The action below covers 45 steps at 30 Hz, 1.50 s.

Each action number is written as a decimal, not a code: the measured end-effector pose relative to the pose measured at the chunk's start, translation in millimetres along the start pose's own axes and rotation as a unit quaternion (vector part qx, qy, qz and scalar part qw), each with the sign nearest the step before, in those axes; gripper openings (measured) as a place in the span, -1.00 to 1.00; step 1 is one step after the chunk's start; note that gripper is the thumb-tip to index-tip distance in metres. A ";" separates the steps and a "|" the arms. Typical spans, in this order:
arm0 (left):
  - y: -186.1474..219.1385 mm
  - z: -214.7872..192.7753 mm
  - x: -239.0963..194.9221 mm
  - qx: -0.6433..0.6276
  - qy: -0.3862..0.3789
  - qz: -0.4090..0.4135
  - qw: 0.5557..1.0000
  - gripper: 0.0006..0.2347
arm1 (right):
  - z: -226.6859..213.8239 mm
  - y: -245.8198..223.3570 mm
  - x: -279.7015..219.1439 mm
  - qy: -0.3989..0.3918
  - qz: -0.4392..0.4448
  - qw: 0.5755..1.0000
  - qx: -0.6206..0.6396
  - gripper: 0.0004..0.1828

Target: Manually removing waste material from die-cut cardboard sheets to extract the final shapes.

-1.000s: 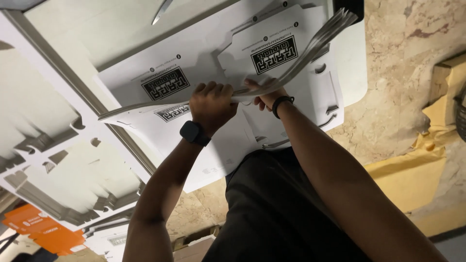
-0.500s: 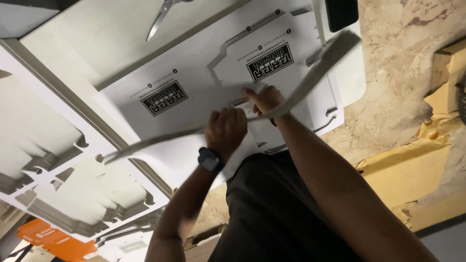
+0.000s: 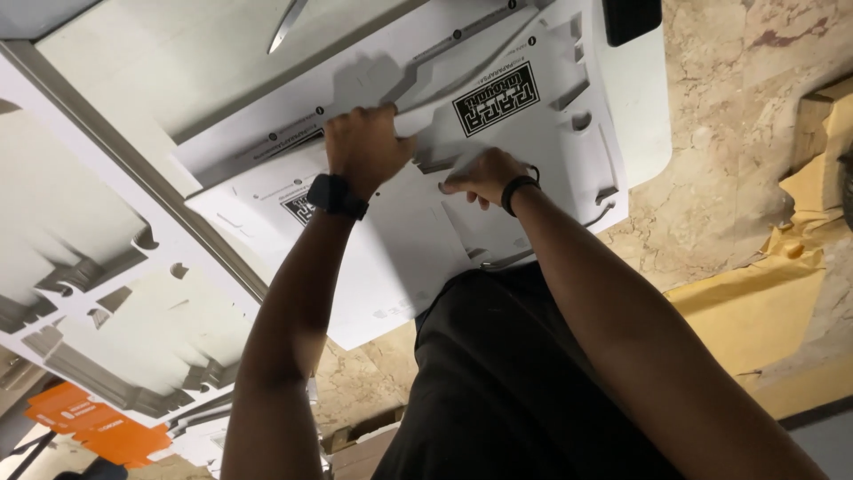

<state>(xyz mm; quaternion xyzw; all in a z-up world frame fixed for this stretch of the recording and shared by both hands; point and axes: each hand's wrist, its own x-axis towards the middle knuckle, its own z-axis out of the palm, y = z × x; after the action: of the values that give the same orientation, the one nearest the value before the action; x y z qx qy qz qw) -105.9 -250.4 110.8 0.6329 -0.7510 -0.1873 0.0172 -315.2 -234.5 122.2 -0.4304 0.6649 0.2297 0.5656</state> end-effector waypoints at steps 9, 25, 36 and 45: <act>-7.2 8.4 -40.5 -0.107 0.104 0.135 0.980 -0.96 | -4.9 -6.5 2.1 -0.020 0.039 0.999 0.033 -0.67; -15.9 -8.4 -11.8 -0.057 0.104 0.099 0.988 -0.95 | 19.5 44.3 52.7 -0.017 0.031 0.975 0.220 -0.55; 16.1 -1.8 -66.9 -0.072 0.181 0.187 0.963 -0.85 | 28.1 9.1 30.5 0.140 0.016 0.973 0.185 -0.26; 7.5 0.4 -58.7 -0.105 0.172 0.209 0.957 -0.85 | 19.6 7.3 36.4 0.102 0.077 0.981 0.146 -0.28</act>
<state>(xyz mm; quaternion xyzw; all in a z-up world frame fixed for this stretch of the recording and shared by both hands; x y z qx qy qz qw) -101.4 -193.2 125.2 0.4790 -0.8283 -0.1456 0.2516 -310.1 -226.5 81.3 -0.3120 0.7768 0.1277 0.5319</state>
